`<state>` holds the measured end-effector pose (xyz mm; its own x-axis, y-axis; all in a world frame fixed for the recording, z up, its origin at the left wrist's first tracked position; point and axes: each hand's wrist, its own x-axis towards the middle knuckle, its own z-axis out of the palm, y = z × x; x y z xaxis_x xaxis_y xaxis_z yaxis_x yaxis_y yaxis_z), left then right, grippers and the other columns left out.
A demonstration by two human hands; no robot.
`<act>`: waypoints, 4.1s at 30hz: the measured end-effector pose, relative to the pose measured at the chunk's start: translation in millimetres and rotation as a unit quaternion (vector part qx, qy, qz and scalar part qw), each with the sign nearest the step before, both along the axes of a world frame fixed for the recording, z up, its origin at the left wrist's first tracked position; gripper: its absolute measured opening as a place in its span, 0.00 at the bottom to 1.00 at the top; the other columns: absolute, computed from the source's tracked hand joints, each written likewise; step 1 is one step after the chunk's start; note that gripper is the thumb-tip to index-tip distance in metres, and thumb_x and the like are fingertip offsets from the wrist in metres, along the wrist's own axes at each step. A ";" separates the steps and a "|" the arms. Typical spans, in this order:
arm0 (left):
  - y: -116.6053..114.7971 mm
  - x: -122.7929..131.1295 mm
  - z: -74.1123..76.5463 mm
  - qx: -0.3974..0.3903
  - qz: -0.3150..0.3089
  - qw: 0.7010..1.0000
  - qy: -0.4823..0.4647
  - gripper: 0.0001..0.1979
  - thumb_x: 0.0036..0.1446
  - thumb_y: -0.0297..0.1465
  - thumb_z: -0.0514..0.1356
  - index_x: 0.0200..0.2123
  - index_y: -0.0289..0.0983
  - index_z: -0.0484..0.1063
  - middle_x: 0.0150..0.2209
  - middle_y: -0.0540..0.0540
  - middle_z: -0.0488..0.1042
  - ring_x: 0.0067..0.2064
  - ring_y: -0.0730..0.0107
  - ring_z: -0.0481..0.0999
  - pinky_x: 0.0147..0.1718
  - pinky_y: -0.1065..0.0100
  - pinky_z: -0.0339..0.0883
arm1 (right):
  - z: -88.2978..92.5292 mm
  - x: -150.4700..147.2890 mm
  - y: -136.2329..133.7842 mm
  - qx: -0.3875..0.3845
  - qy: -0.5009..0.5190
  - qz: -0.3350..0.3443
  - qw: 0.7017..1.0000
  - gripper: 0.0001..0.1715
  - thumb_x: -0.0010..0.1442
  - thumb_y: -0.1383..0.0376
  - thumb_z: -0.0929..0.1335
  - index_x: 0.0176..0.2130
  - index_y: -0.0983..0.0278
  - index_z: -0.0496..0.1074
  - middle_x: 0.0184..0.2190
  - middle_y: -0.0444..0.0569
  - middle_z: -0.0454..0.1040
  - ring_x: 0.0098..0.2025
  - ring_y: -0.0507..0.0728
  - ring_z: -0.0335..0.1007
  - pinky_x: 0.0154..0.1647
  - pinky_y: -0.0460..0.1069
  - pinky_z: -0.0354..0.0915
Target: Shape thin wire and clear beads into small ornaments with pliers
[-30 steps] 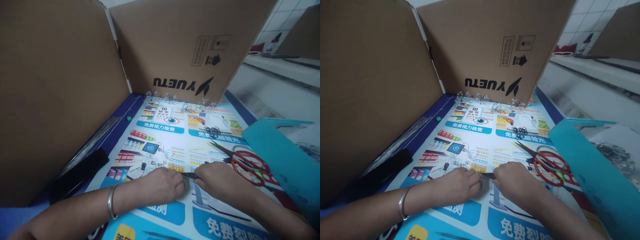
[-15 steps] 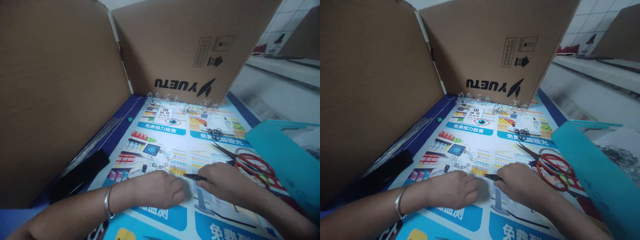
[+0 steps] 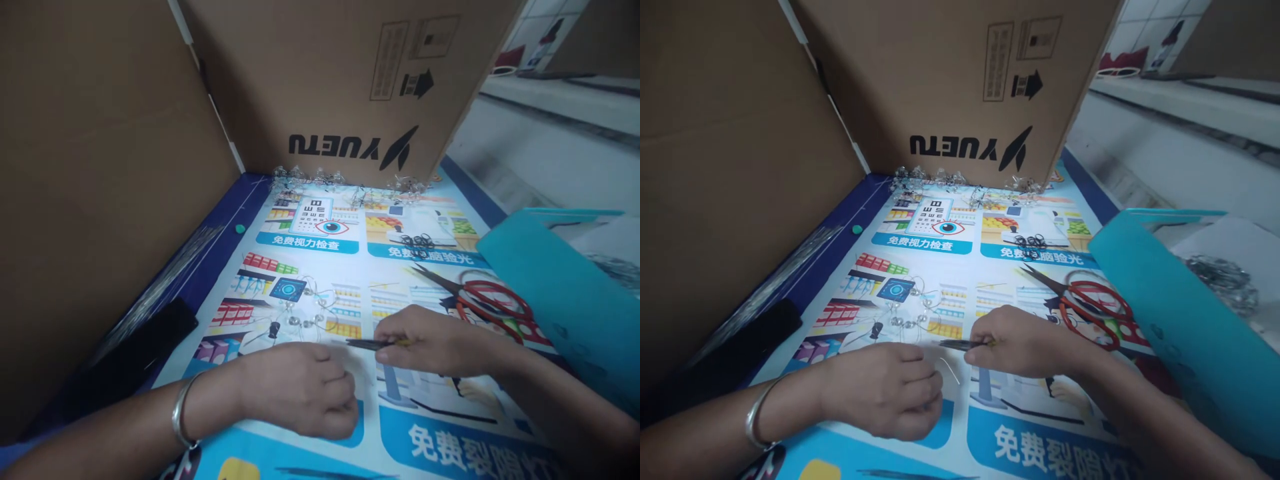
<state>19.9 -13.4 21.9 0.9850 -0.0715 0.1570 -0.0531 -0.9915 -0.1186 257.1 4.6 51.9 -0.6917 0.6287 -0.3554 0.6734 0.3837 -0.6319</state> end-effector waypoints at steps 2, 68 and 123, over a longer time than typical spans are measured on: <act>-0.1 0.7 0.3 -0.004 -0.005 1.000 0.008 0.10 0.60 0.24 0.49 0.37 0.39 0.70 0.35 0.47 0.72 0.32 0.69 0.67 0.36 0.63 0.61 | 1.6 -3.5 -4.1 0.013 -0.023 -0.001 1.000 0.13 0.58 0.58 0.62 0.27 0.64 0.67 0.23 0.42 0.67 0.25 0.50 0.60 0.24 0.44 0.50; 2.1 7.7 -10.7 -0.881 0.208 0.333 -0.264 0.13 0.57 0.38 0.56 0.26 0.35 0.61 0.16 0.56 0.60 0.13 0.83 0.55 0.13 0.78 0.48 | -27.8 -25.3 -16.4 -0.011 0.142 -0.181 0.973 0.20 0.58 0.53 0.61 0.23 0.64 0.60 0.21 0.40 0.56 0.25 0.50 0.52 0.25 0.44 0.51; 81.7 -30.6 -19.5 -0.509 0.435 0.711 -0.215 0.15 0.58 0.38 0.51 0.25 0.34 0.67 0.23 0.51 0.67 0.26 0.75 0.64 0.26 0.73 0.56 | -48.5 -21.8 -4.0 0.108 0.107 -0.239 0.959 0.19 0.60 0.54 0.58 0.23 0.61 0.57 0.21 0.41 0.58 0.26 0.52 0.57 0.26 0.46 0.52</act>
<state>-10.6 68.3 2.4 0.4322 0.9017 -0.0087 0.4575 -0.2109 0.8638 235.3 0.6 3.4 -0.3481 0.9353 -0.0637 0.6691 0.2003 -0.7157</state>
